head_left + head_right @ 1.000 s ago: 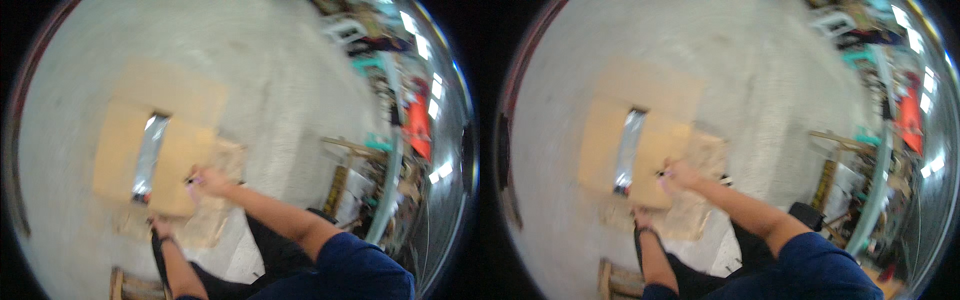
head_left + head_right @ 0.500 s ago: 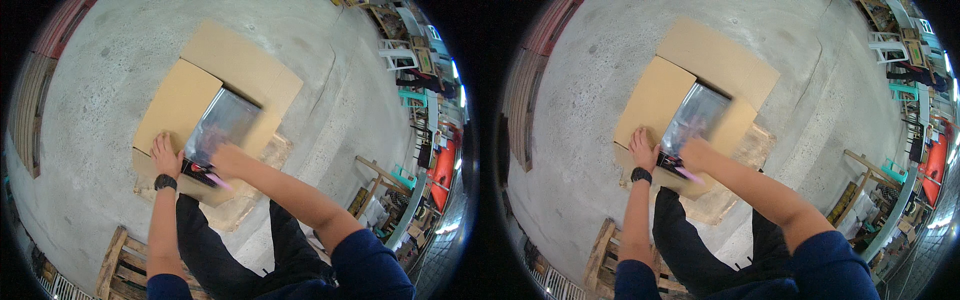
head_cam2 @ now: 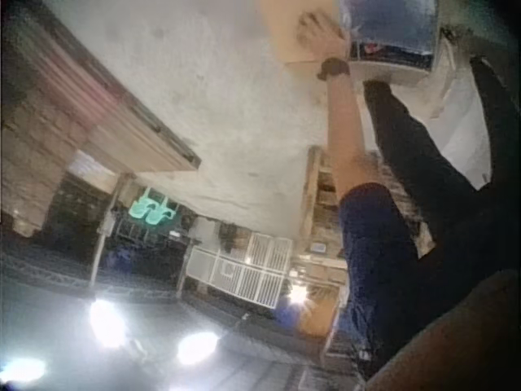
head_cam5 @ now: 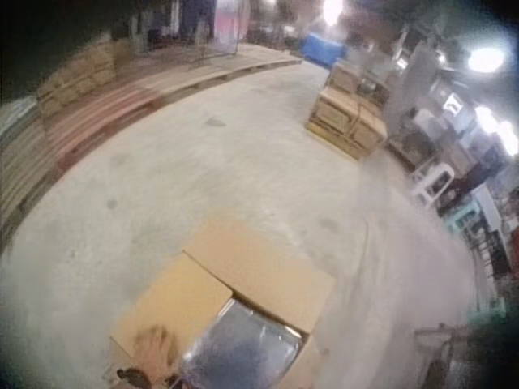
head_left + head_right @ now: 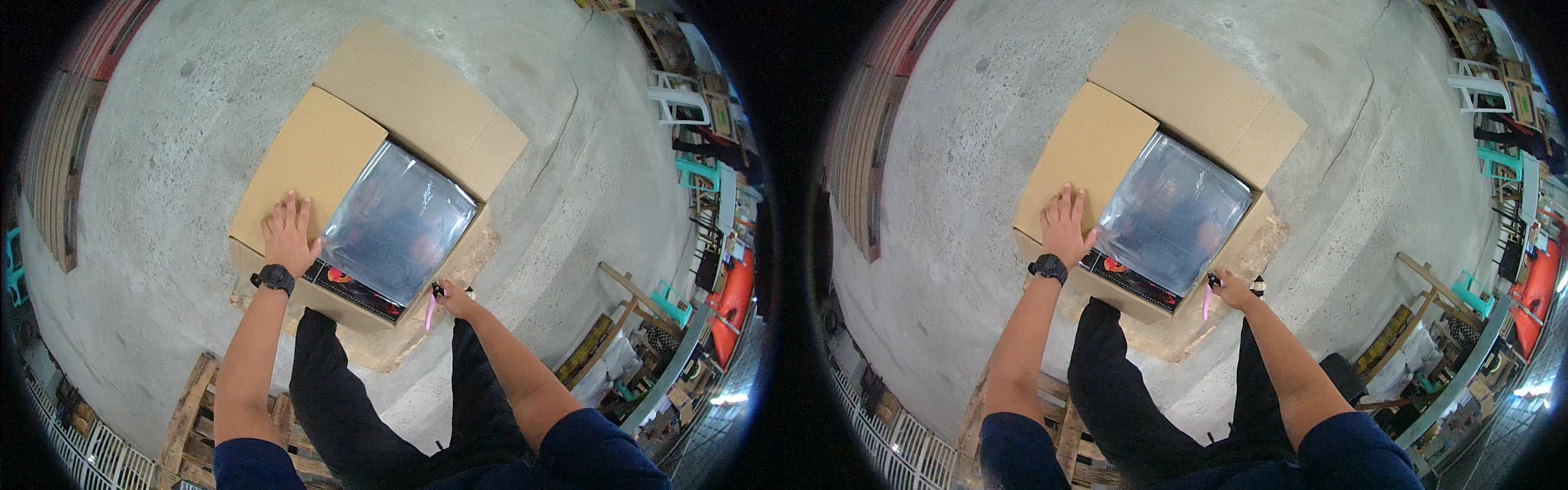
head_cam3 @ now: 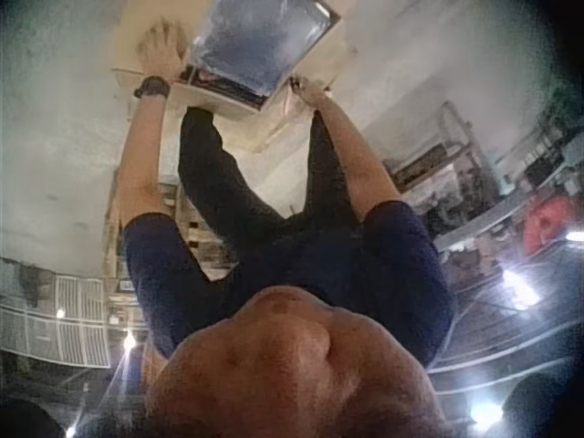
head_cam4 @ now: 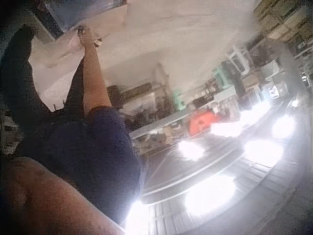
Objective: The person opens a cardboard box using a blade, removes plastic film and various notebooks from the box, and places them onto a pink patterned table in organized stacks.
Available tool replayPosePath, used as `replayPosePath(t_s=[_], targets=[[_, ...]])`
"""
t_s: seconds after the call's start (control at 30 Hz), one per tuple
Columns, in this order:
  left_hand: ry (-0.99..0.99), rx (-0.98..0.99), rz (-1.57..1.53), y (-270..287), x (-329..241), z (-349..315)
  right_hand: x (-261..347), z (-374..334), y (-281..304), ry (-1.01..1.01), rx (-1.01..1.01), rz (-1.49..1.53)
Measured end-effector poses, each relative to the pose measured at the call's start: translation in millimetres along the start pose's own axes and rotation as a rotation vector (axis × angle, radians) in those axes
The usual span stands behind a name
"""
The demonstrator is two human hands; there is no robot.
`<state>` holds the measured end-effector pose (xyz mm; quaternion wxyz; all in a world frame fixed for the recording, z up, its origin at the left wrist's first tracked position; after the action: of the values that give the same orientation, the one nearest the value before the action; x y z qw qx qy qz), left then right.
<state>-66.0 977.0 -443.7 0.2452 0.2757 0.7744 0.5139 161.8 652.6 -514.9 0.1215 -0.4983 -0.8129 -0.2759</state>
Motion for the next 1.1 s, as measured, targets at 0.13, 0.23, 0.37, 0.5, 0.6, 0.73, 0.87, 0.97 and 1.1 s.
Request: replayPosePath(t_s=[0.13,0.23,0.37,0.5,0.6,0.73,0.87,0.97,1.1], targets=[[-0.181,0.061,0.142,4.7,-3.4,-9.8,19.2,-13.2,15.8,0.051,0.067,-0.082],[-0.367,-0.113,0.208,32.9,-12.2,-12.1,19.4,-22.3,17.1,0.034,0.084,0.080],[0.190,-0.422,0.706,97.5,51.9,17.0,15.0,-28.2,13.7,0.107,0.019,0.120],[0.517,-0.370,0.281,41.7,164.4,41.5,20.4,-21.2,13.5,0.136,0.057,0.017],[0.660,0.182,-0.554,-41.7,161.9,44.5,28.6,-16.6,13.5,0.147,0.064,0.033],[0.543,0.078,-0.677,-48.0,162.8,53.4,18.3,-16.8,17.6,0.135,0.037,0.087],[0.855,-0.562,-0.943,-68.0,94.8,1.6,13.4,-48.1,24.1,-0.118,0.039,0.234],[1.072,-0.445,-1.533,-109.2,26.4,-40.8,25.7,-59.7,24.7,-0.134,0.057,0.229],[1.233,-0.347,-1.774,-70.1,-25.0,-5.3,10.6,-89.7,34.4,-0.094,-0.063,0.313]])
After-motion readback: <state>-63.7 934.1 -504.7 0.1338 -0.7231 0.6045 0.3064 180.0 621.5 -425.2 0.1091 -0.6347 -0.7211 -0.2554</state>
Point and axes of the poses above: each hand's wrist, its own z-axis towards the middle knuckle, its own y-axis out of the back of the hand, x = y × z, the point moved 1 cm from there along z, towards the middle knuckle
